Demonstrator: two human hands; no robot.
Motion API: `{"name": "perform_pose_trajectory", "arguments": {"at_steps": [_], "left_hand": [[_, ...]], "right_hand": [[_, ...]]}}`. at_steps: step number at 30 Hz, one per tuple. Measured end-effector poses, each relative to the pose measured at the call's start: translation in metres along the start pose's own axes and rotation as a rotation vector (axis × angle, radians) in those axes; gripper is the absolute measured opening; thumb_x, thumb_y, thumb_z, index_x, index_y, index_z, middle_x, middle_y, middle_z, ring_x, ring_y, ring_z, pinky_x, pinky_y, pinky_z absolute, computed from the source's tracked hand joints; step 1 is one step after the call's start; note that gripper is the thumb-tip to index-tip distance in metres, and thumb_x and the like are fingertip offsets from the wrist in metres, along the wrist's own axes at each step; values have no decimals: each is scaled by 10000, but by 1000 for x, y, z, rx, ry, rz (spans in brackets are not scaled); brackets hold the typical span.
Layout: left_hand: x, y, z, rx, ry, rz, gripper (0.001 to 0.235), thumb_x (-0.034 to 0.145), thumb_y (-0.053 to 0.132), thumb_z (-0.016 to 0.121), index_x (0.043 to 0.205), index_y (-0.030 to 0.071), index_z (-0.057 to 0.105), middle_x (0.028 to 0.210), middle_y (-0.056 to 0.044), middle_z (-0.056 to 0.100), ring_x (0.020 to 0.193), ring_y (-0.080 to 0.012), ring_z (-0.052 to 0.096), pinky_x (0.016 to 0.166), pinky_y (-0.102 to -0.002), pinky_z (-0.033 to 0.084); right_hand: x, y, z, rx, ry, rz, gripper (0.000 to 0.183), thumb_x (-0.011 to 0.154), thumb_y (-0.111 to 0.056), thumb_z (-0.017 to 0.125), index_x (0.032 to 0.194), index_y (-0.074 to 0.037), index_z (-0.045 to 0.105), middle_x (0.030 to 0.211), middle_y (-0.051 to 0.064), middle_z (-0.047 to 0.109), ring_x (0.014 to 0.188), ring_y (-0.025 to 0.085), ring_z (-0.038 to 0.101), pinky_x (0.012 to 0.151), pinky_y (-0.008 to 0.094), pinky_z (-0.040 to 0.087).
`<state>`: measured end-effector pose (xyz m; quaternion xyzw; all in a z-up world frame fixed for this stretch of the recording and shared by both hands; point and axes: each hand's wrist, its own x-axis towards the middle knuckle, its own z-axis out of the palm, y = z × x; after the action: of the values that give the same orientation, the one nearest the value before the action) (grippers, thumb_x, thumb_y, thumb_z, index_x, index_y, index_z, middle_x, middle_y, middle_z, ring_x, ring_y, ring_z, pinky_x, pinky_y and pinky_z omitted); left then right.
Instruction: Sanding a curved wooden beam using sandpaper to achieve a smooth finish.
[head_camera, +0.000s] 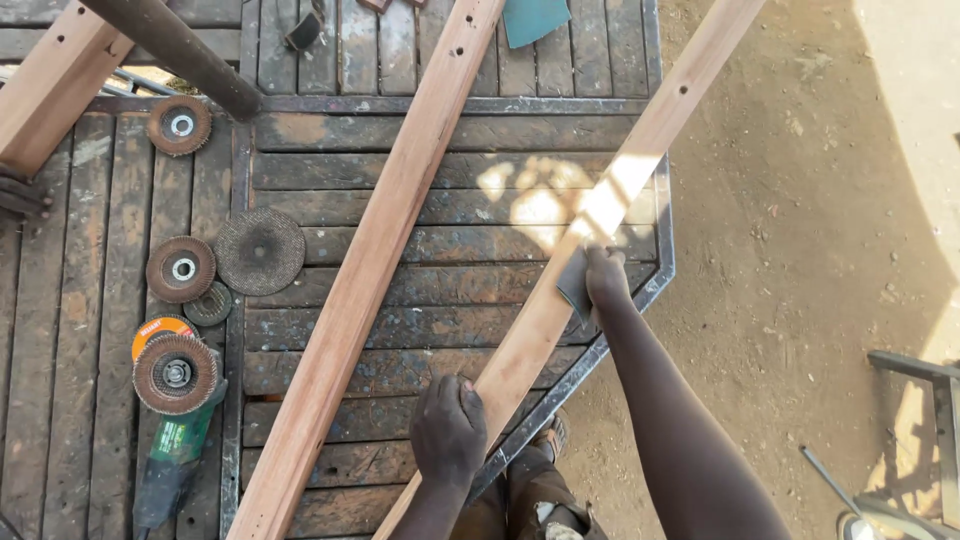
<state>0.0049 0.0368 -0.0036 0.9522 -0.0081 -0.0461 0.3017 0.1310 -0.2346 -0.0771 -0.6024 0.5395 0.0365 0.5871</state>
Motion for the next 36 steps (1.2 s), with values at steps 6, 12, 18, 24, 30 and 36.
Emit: {"name": "perform_pose_trajectory", "arguments": {"at_steps": [6,12,18,24,30,36], "left_hand": [[0,0,2,15,-8,-5,214,966,261,492,837,106,562,852,-125,597,813,-402,580,715,-535,452],[5,2,4,9,7,34,215,966,228,483,816,92,553,838,-117,583,809,-367,561,713,-506,454],[0,2,2,-12,-3,18,212,966,230,475,900,78,608,865,-130,613,806,-366,580,723,-497,477],[-2,0,4,16,4,11,202,968,233,485,819,105,533,827,-112,577,777,-346,566,685,-487,482],[-2,-1,2,28,-12,1,192,956,237,495,829,106,556,849,-101,600,795,-342,573,698,-481,476],[-2,2,7,54,22,5,211,971,244,483,828,109,560,829,-105,596,788,-360,586,703,-493,471]], "right_hand": [[-60,1,-10,29,-122,171,583,947,-558,509,1248,-58,513,1037,82,585,915,218,594,777,385,522],[149,96,-44,-212,47,-77,814,922,-598,493,1462,5,412,1360,240,592,1240,353,589,1035,436,417],[64,-35,-14,-313,-8,-99,743,909,-629,430,1376,-58,514,1298,192,532,1206,305,507,1010,386,384],[-10,15,-14,146,-166,118,382,1001,-487,521,1162,-141,503,960,55,594,863,196,612,735,380,547],[25,5,-5,52,-85,28,568,962,-468,500,1318,-28,459,1166,121,573,1055,250,594,894,392,531],[-42,-16,-12,146,-86,190,472,1024,-448,481,1254,-35,482,1122,123,602,1025,267,614,869,399,553]]}}
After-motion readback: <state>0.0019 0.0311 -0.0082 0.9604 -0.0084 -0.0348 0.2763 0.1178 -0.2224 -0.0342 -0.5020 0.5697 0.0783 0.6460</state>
